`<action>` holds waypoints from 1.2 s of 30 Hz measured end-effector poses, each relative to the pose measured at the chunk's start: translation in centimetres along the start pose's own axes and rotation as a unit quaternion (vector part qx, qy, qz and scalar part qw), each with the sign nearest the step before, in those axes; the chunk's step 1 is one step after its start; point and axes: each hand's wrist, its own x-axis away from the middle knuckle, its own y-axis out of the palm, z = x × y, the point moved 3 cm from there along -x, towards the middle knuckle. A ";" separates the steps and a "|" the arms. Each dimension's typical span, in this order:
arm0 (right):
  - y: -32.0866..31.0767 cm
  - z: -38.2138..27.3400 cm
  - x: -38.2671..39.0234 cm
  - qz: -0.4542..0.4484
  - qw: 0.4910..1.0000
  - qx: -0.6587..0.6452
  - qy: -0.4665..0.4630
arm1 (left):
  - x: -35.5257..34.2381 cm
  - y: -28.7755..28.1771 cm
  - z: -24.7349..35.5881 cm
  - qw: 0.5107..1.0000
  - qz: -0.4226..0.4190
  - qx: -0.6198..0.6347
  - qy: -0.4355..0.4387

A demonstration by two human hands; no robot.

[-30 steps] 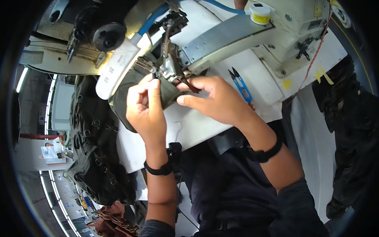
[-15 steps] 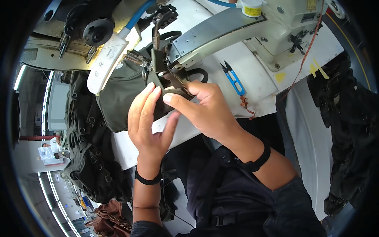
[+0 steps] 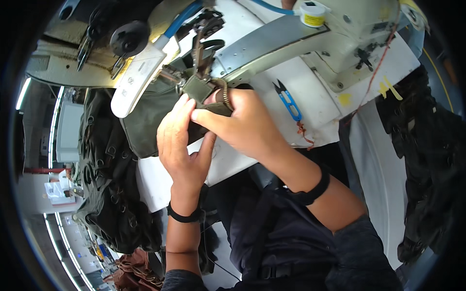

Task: The person operates an industrial sewing machine to stitch a zipper onto a green fabric bag. They guide the bag under the needle, align the zipper tape, and sew along the edge. The person periodically stops to adjust the bag's position, inspect the stitching, and trim excess thread with scissors before continuing the sewing process.

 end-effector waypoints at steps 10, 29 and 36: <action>0.0 -0.2 -0.4 0.138 0.990 -0.027 0.030 | -0.6 -0.7 0.6 0.999 0.011 -0.029 0.020; -0.4 -1.0 0.3 0.050 0.994 -0.008 0.100 | -1.0 -1.5 -0.7 0.988 -0.027 -0.111 0.101; -0.7 -2.0 -0.5 0.043 0.994 0.056 0.080 | -2.2 -1.8 -1.7 0.990 -0.041 -0.064 0.121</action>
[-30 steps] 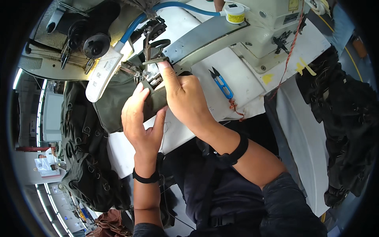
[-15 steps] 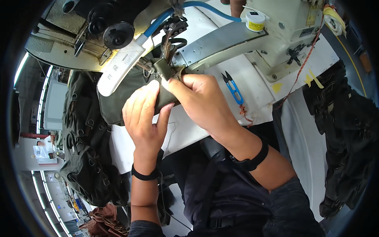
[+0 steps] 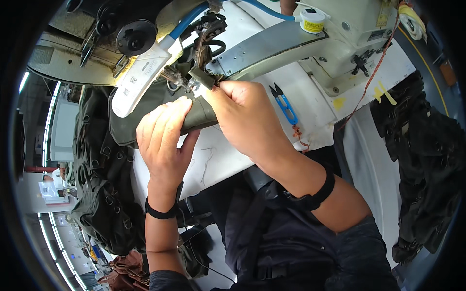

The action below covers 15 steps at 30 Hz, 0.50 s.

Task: The person operates an industrial sewing machine to stitch a zipper onto a green fabric bag. They guide the bag under the needle, align the zipper tape, and sew along the edge. The person periodically stops to adjust the bag's position, inspect the stitching, and trim excess thread with scissors before continuing the sewing process.

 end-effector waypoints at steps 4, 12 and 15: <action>-0.1 -0.9 -0.2 0.014 0.989 0.134 -0.060 | -0.1 0.1 -0.2 1.000 -0.003 -0.008 -0.010; 0.1 -0.8 0.5 0.067 0.989 0.068 -0.115 | -0.2 0.2 -0.3 1.000 0.003 -0.025 -0.006; 0.2 -1.4 0.5 0.091 0.977 0.142 -0.132 | -0.4 -0.1 -0.2 1.000 0.010 -0.016 -0.021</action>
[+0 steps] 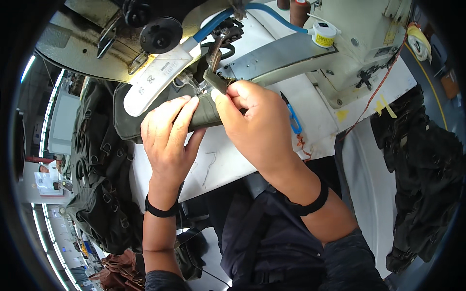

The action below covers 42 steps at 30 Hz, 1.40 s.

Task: The person operates an industrial sewing machine to stitch a zipper onto a green fabric bag. They guide the bag under the needle, align the zipper tape, and sew along the edge. The person periodically stops to adjust the bag's position, inspect the stitching, and trim excess thread with scissors before continuing the sewing process.

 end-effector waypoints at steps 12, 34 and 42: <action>-0.4 0.9 -1.2 0.113 0.972 0.185 -0.088 | 0.3 0.1 -0.4 1.000 0.004 0.007 0.017; -4.8 -1.7 -4.8 0.084 0.963 0.214 -0.138 | 0.3 0.9 0.2 0.997 0.069 0.007 0.020; -1.8 -1.9 -5.0 -0.205 0.975 -0.049 0.065 | -0.1 0.5 0.2 0.998 0.060 0.025 0.018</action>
